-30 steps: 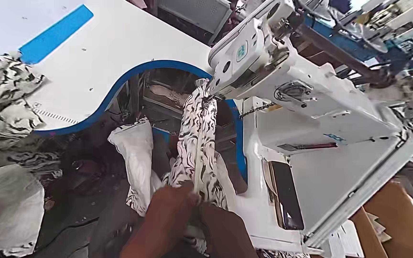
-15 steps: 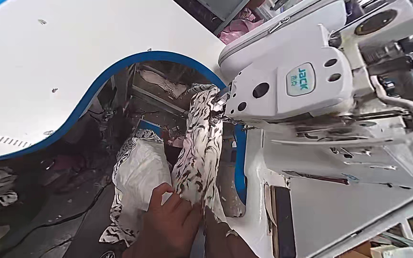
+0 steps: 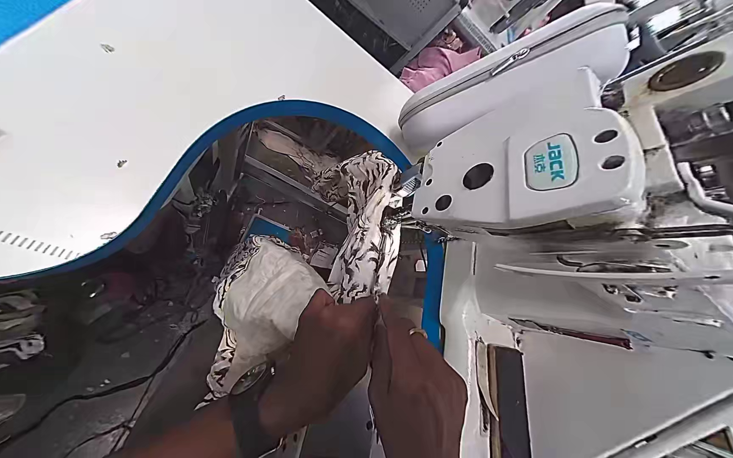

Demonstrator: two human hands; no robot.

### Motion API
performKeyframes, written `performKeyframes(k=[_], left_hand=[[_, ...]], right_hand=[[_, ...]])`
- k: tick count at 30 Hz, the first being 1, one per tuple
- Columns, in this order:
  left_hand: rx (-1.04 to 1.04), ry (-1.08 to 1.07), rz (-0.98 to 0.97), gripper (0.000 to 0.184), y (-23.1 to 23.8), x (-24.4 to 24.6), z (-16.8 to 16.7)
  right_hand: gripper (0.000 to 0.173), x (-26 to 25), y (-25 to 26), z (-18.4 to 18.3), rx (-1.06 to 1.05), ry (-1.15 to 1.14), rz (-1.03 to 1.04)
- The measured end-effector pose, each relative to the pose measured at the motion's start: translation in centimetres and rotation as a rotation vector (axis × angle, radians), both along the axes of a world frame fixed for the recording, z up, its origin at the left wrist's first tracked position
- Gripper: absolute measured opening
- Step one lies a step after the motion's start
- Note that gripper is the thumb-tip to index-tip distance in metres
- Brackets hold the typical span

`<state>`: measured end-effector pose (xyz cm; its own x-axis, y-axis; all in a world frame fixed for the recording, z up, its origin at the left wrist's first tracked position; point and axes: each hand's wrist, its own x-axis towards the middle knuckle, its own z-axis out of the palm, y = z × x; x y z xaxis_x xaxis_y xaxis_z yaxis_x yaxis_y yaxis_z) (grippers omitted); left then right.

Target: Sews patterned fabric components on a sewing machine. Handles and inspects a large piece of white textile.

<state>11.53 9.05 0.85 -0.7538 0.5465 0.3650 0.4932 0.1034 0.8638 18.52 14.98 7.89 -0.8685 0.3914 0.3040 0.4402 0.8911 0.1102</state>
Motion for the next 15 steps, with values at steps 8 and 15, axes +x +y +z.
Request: performKeyframes(k=[8, 15], left_hand=[[-0.287, -0.584, -0.31, 0.024, -1.0, -5.6, 2.2], [-0.334, -0.351, -0.722, 0.03, -1.1, -14.7, -0.9]], right_hand=[[0.024, 2.3, 2.2, -0.1, -0.299, -0.091, -0.109], [0.021, 6.5, 6.1, -4.6, -0.569, -0.067, 0.02]])
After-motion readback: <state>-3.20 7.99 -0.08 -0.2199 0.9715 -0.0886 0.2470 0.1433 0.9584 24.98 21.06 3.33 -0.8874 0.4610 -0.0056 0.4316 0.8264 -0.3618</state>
